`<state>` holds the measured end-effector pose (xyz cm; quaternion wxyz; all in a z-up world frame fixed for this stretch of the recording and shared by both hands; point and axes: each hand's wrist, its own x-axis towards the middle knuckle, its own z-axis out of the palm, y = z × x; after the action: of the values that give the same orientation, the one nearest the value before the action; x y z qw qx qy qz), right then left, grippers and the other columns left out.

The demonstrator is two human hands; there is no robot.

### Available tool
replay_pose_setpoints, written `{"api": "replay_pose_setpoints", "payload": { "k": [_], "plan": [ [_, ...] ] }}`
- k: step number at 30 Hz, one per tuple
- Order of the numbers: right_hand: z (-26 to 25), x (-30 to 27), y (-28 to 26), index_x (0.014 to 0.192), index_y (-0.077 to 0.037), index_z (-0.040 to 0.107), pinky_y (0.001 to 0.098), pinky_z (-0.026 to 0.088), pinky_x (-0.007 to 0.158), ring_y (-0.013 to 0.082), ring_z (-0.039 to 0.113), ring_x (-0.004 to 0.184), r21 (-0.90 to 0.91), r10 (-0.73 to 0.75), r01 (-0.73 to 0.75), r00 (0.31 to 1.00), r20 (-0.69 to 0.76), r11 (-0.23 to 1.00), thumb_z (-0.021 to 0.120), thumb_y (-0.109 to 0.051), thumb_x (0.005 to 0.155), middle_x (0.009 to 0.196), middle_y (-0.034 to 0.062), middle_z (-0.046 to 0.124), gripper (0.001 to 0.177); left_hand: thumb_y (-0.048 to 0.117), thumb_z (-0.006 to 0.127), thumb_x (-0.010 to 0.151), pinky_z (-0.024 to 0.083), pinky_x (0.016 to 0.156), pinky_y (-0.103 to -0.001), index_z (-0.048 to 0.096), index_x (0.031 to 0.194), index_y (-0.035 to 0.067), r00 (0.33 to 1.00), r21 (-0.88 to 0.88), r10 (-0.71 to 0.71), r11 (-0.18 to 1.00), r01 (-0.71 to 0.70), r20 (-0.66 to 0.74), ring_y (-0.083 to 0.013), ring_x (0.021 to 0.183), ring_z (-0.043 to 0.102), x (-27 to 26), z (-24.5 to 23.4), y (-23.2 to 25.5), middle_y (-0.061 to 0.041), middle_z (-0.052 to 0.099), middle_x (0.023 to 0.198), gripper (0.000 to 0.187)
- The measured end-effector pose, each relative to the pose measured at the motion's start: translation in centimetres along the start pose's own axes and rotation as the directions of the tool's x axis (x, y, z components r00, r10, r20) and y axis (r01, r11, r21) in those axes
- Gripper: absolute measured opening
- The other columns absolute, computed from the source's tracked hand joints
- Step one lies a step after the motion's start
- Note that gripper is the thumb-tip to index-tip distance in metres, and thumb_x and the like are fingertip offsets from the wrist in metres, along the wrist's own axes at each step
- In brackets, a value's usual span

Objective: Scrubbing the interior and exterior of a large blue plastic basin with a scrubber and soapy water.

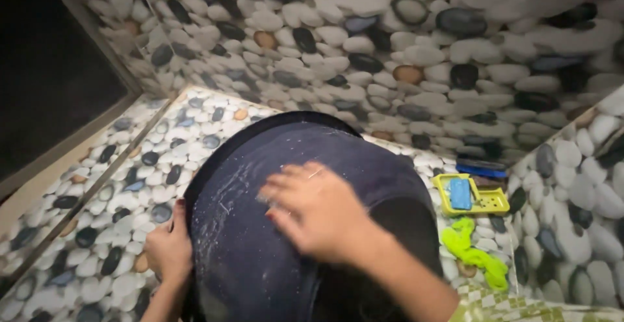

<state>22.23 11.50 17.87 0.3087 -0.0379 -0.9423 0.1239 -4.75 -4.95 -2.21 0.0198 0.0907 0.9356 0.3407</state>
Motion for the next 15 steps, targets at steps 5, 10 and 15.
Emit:
{"api": "replay_pose_setpoints", "payload": {
  "k": [5,10,15],
  "plan": [
    [0.1,-4.4,11.1,0.125,-0.007,0.068,0.0451,0.052,0.094,0.0369,0.07,0.107,0.119,0.692,-0.689,0.721,0.021,0.715,0.052,-0.032,0.102,0.111,0.017,0.073,0.037,0.079,0.047,0.099,0.046,0.067,-0.057,0.079,0.093,0.004,0.993,0.047,0.035,0.998,-0.029,-0.117,-0.049,0.071,0.065,-0.2,-0.6,-1.9,-0.028,0.066,0.073,0.082],
    [0.3,-2.9,6.6,0.132,-0.001,0.063,0.0463,0.047,0.094,0.0409,0.063,0.112,0.147,0.472,-0.452,0.864,-0.174,0.88,0.053,-0.024,0.097,0.123,0.0211,0.068,0.042,0.078,0.044,0.101,0.046,0.068,-0.056,0.077,0.08,0.001,0.992,0.097,0.03,0.995,-0.018,-0.125,-0.0486,0.069,0.064,-0.5,-1.3,-1.9,-0.027,0.065,0.068,0.087],
    [0.9,0.9,-4.4,0.112,-0.009,0.074,0.0489,0.044,0.101,0.0348,0.064,0.116,-0.039,-0.025,0.028,0.996,0.091,0.999,0.067,-0.028,0.085,0.117,0.0124,0.072,0.033,0.078,0.047,0.099,0.042,0.059,-0.056,0.071,0.075,-0.002,0.995,0.002,0.026,1.0,-0.026,-0.095,-0.0451,0.059,0.062,-1.3,-1.3,0.0,-0.026,0.061,0.062,0.086]
  ]
}}
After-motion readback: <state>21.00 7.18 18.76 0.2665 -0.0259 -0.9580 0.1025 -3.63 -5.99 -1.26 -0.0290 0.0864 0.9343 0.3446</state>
